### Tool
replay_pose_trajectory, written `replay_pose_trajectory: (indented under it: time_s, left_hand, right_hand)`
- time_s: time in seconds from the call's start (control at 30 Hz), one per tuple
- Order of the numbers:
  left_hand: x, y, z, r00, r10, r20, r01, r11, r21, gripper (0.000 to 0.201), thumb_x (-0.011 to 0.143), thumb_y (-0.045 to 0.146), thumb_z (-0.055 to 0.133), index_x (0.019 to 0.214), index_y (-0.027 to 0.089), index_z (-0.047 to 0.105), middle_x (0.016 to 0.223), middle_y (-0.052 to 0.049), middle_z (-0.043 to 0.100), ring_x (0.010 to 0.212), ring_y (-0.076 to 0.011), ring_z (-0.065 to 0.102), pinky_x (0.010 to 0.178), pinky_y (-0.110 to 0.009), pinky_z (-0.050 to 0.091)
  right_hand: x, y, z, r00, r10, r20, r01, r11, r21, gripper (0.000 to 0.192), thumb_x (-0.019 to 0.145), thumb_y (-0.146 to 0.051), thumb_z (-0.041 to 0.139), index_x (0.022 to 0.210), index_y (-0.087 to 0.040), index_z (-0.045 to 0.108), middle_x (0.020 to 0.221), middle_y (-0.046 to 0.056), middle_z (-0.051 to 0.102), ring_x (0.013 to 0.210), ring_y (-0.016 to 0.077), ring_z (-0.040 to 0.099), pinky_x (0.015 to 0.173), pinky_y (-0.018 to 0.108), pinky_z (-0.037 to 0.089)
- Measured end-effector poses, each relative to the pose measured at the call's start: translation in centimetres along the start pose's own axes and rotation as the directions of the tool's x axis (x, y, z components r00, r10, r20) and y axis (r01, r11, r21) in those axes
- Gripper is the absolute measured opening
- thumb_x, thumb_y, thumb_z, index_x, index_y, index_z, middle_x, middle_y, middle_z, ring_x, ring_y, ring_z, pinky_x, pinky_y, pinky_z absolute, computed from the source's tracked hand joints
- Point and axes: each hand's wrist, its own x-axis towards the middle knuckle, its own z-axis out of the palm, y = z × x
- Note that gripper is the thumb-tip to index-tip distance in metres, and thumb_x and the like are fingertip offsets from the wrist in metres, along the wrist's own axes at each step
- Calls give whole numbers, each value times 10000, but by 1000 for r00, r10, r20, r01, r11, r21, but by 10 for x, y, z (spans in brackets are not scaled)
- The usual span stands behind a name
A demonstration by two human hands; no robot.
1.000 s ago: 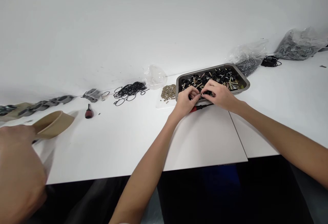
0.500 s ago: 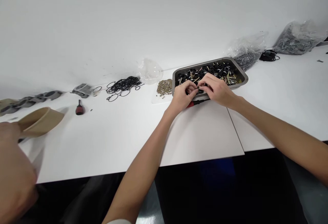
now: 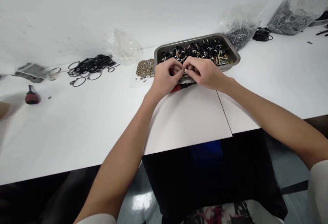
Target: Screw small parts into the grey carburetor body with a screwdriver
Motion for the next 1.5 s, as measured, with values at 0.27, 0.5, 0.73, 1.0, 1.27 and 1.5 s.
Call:
replay_pose_trajectory:
  time_s: [0.27, 0.5, 0.73, 1.0, 1.27, 1.5]
  left_hand:
    - [-2, 4, -3, 998, -32, 58, 30, 999, 26, 311, 885, 562, 683, 902, 257, 623, 844, -31, 710, 972, -228, 675, 815, -456, 539]
    - [-3, 10, -3, 997, -67, 34, 68, 997, -21, 290, 817, 555, 738, 845, 292, 620, 841, -29, 716, 989, -262, 689, 802, -480, 558]
    - [-3, 9, -4, 996, -72, 47, 75, 996, -54, 269, 821, 545, 730, 850, 300, 623, 849, -39, 710, 1035, -272, 678, 784, -471, 550]
    - [-1, 5, -3, 998, -43, 40, 43, 999, 1, 333, 847, 584, 724, 889, 273, 615, 790, -18, 668, 974, -236, 639, 816, -465, 502]
    - [-1, 3, -1, 998, -60, -14, 59, 996, -64, 446, 847, 664, 722, 995, 273, 566, 755, 15, 640, 888, -201, 625, 762, -412, 474]
    - [-1, 2, -1, 993, -87, -78, 80, 993, -91, 445, 819, 662, 747, 1062, 332, 575, 761, 11, 648, 908, -232, 663, 729, -417, 501]
  right_hand:
    - [3, -4, -2, 993, 94, 70, -94, 996, 0, 29, 993, -275, 545, 1004, -273, 572, 759, -3, 618, 691, 189, 544, 712, 335, 424]
    - [4, -9, -6, 989, 104, 107, -95, 992, -84, 109, 950, -173, 494, 1015, -249, 537, 749, -13, 600, 655, 173, 521, 696, 323, 410]
    - [3, -7, -2, 997, 59, 53, -57, 997, -51, 115, 935, -145, 507, 991, -237, 545, 775, -10, 597, 670, 162, 529, 678, 316, 403]
    - [1, -8, -2, 983, 178, -54, -173, 980, 95, 174, 1067, -451, 463, 1040, -305, 554, 1016, 42, 675, 885, 194, 584, 720, 326, 469]
    - [0, -8, 3, 977, 80, -196, -63, 994, 93, 90, 1027, -308, 509, 974, -252, 555, 979, 10, 670, 614, 106, 506, 675, 297, 460]
    - [-1, -6, 5, 984, 99, -149, -93, 995, 47, 94, 968, -307, 576, 918, -247, 523, 798, -9, 619, 615, 132, 553, 654, 309, 491]
